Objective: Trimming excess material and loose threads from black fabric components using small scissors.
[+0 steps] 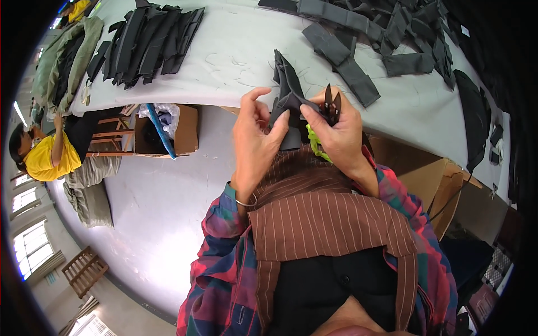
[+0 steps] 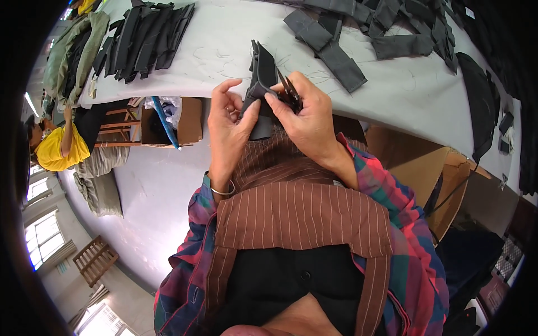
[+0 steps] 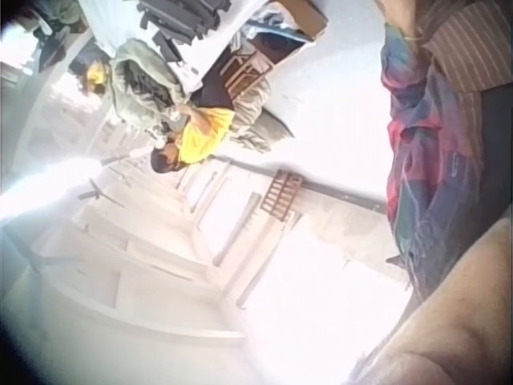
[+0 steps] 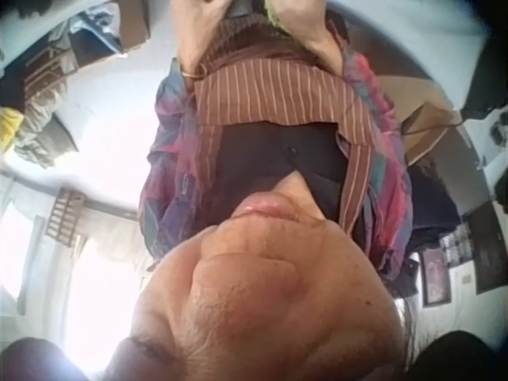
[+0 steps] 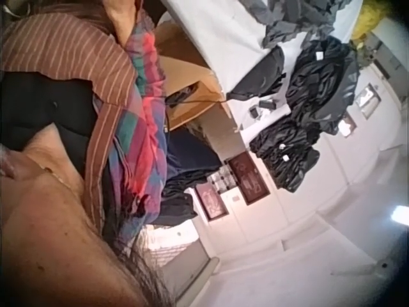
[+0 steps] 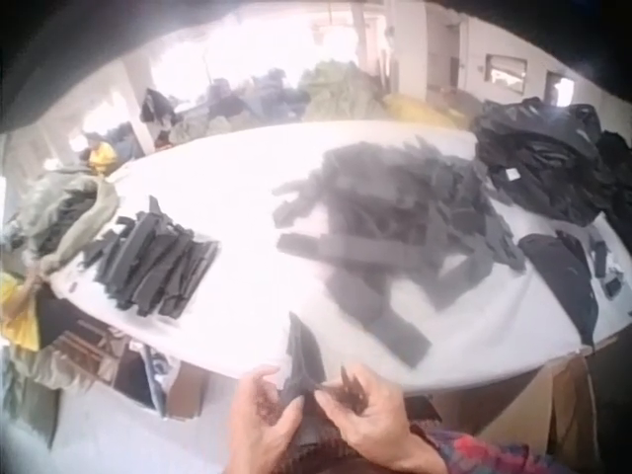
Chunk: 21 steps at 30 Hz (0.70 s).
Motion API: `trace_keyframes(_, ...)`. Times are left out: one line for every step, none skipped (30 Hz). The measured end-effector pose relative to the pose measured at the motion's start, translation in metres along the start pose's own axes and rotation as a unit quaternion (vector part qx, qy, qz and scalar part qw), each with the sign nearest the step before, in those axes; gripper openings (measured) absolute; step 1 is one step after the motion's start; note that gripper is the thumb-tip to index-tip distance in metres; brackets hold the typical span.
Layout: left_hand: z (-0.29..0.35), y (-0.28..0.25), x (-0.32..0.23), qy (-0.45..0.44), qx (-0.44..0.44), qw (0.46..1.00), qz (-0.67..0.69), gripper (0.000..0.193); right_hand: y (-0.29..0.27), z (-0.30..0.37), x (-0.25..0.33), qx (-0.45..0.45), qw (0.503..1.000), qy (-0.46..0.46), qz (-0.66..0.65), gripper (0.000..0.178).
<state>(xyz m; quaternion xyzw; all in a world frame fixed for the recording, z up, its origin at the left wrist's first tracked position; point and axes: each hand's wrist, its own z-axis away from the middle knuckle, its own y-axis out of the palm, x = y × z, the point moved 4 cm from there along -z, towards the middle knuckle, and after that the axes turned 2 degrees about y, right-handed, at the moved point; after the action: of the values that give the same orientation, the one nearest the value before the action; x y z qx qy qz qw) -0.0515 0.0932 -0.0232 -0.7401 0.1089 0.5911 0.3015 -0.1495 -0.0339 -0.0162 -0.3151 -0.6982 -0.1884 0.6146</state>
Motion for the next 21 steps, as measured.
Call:
trace_keyframes(-0.002,0.002,0.000,0.001,-0.001,1.000,0.000,0.035,0.001,0.003,0.001,0.008,1.000,-0.013,-0.001,0.013)
trace_keyframes(-0.004,0.007,0.001,-0.004,0.034,0.998,0.046,0.036,0.002,0.006,0.002,0.016,1.000,-0.027,-0.002,0.013)
trace_keyframes(-0.005,0.012,0.003,-0.009,0.070,0.993,0.092,0.037,0.003,0.010,-0.002,0.029,0.999,-0.004,-0.014,0.015)
trace_keyframes(-0.006,0.011,0.005,-0.009,0.070,0.993,0.092,0.037,0.002,0.012,-0.004,0.028,0.999,-0.005,-0.014,0.015)
trace_keyframes(-0.006,0.012,0.009,-0.007,0.097,0.993,0.075,0.038,0.002,0.014,-0.006,0.038,0.999,0.008,-0.028,0.018)
trace_keyframes(-0.006,0.014,0.013,-0.004,0.123,0.991,0.057,0.039,0.002,0.016,-0.007,0.047,0.998,0.020,-0.042,0.022)
trace_keyframes(-0.006,0.015,0.019,-0.005,0.123,0.991,0.058,0.039,0.001,0.019,-0.010,0.047,0.998,0.020,-0.042,0.022)
trace_keyframes(-0.006,0.017,0.024,0.022,0.114,0.991,0.069,0.039,0.002,0.022,-0.011,0.058,0.998,0.003,-0.026,0.026)
trace_keyframes(-0.007,0.019,0.023,0.048,0.107,0.990,0.081,0.040,0.001,0.024,-0.013,0.068,0.998,-0.013,-0.009,0.031)
trace_keyframes(-0.006,0.020,0.023,0.047,0.108,0.990,0.083,0.040,0.000,0.025,-0.016,0.067,0.998,-0.011,-0.008,0.031)
trace_keyframes(-0.005,0.021,0.022,0.027,0.114,0.989,0.088,0.040,-0.001,0.027,-0.017,0.075,0.997,-0.015,-0.015,0.034)
trace_keyframes(-0.005,0.022,0.021,0.007,0.118,0.989,0.093,0.041,-0.001,0.027,-0.018,0.083,0.996,-0.020,-0.021,0.037)
trace_keyframes(-0.005,0.023,0.019,0.006,0.120,0.988,0.094,0.041,-0.005,0.026,-0.017,0.082,0.996,-0.018,-0.020,0.037)
trace_keyframes(-0.006,0.024,0.018,-0.010,0.121,0.988,0.101,0.041,-0.008,0.023,-0.014,0.108,0.994,0.012,-0.007,0.040)
trace_keyframes(-0.006,0.023,0.017,-0.026,0.120,0.987,0.105,0.042,-0.010,0.020,-0.011,0.135,0.990,0.041,0.004,0.042)
trace_keyframes(-0.007,0.021,0.015,-0.026,0.121,0.987,0.105,0.042,-0.014,0.016,-0.006,0.135,0.990,0.041,0.003,0.042)
trace_keyframes(-0.008,0.020,0.013,-0.007,0.133,0.990,0.046,0.043,-0.017,0.013,-0.002,0.152,0.986,0.064,0.014,0.044)
trace_keyframes(-0.008,0.020,0.011,0.013,0.144,0.989,-0.013,0.044,-0.018,0.011,-0.001,0.169,0.981,0.087,0.024,0.046)
trace_keyframes(-0.008,0.022,0.013,0.014,0.144,0.989,-0.014,0.044,-0.019,0.009,-0.004,0.158,0.984,0.069,0.040,0.042)
trace_keyframes(-0.008,0.024,0.015,0.057,0.138,0.989,-0.006,0.044,-0.019,0.006,-0.003,0.157,0.984,0.068,0.039,0.042)
trace_keyframes(-0.009,0.026,0.011,0.100,0.134,0.986,0.003,0.043,-0.020,0.003,-0.003,0.158,0.982,0.064,0.085,0.039)
